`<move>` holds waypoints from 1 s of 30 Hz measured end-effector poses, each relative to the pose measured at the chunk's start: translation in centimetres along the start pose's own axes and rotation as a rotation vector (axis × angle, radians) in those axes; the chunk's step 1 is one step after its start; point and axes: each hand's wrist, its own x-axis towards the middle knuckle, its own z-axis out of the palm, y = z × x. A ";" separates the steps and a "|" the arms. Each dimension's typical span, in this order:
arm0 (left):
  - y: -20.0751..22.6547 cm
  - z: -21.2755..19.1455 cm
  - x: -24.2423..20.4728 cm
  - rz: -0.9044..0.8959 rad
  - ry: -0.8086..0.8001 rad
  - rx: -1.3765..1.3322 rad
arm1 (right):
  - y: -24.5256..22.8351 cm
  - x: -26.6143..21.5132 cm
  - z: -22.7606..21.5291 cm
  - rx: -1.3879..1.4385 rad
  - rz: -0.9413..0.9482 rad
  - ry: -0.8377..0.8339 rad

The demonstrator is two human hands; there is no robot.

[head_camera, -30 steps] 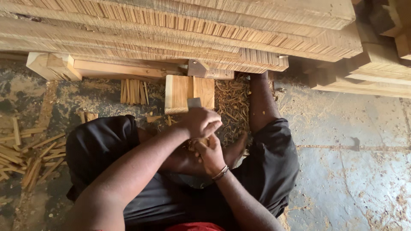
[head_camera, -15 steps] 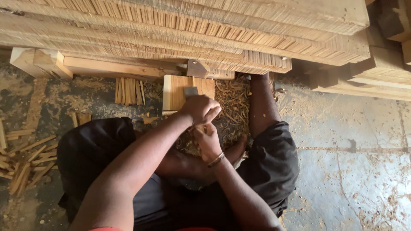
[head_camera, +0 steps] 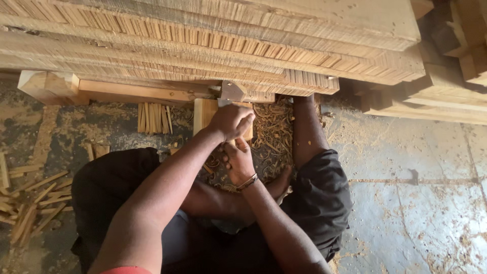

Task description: The person uses a chisel to shape the ends of small wooden sticks held in a wooden block while sitting on the floor surrounded by shavings.

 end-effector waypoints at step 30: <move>-0.8 1.7 0.0 0.051 0.142 -0.080 | -1.0 -0.5 0.0 -0.072 -0.008 -0.010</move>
